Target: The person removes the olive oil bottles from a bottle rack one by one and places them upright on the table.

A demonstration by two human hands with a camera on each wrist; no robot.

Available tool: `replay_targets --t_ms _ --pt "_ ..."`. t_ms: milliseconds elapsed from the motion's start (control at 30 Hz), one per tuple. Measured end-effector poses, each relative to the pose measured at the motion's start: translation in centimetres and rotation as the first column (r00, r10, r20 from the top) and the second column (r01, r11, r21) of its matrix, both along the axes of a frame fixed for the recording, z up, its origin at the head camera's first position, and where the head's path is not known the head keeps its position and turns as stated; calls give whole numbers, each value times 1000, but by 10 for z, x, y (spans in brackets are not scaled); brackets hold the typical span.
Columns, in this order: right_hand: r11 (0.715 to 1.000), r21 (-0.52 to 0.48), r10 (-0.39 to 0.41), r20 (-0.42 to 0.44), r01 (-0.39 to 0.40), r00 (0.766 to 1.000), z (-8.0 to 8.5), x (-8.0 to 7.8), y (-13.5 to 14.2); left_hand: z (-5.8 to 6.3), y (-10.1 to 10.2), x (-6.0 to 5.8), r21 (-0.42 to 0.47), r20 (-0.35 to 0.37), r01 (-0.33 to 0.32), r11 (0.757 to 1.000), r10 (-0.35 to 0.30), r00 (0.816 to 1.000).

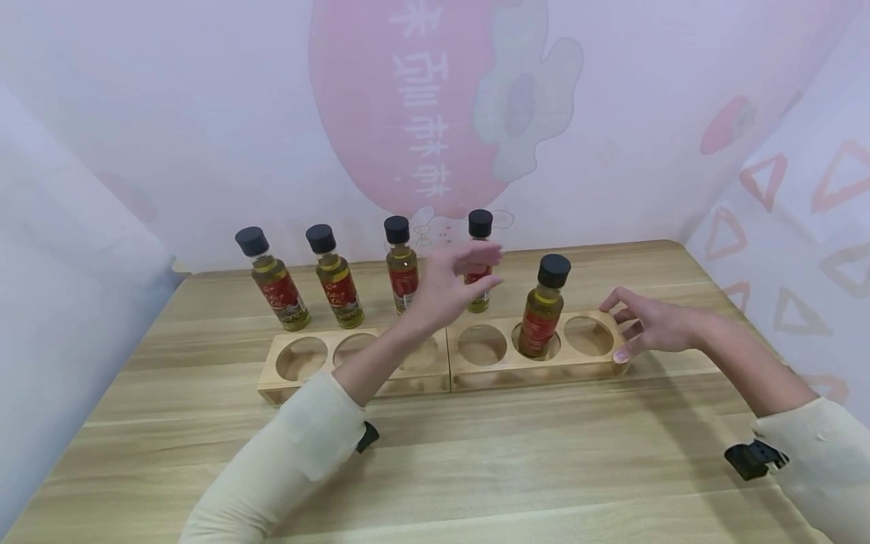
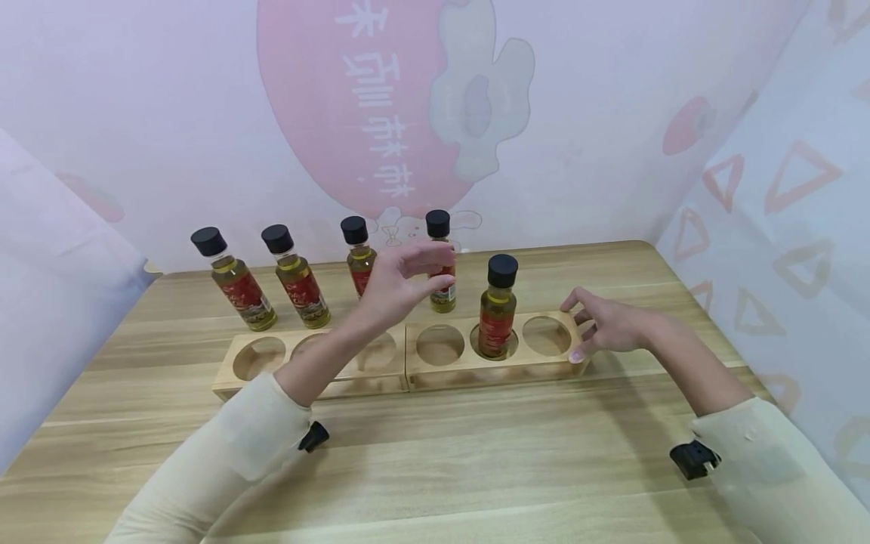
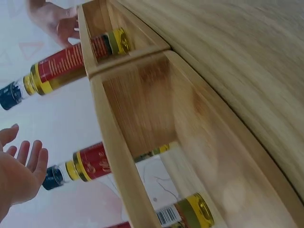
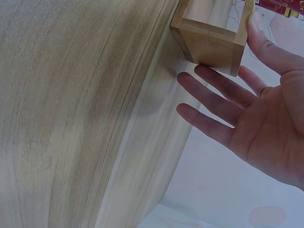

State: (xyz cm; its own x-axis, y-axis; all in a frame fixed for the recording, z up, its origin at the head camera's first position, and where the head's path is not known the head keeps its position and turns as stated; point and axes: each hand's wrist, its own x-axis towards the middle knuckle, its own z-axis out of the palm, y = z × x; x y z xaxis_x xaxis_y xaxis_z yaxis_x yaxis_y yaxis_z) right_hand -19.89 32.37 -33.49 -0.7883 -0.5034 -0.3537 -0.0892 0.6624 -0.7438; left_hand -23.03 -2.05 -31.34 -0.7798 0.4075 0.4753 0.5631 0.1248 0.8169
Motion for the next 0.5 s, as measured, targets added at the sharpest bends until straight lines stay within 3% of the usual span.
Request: replay_targets --t_ms 200,500 --pt "1000 4 0 -3 0 1000 0 0 0 0 11 5 -75 11 86 993 -85 996" --pt "1000 10 2 -12 -2 1000 1 0 0 2 28 9 -74 61 150 986 -145 988"
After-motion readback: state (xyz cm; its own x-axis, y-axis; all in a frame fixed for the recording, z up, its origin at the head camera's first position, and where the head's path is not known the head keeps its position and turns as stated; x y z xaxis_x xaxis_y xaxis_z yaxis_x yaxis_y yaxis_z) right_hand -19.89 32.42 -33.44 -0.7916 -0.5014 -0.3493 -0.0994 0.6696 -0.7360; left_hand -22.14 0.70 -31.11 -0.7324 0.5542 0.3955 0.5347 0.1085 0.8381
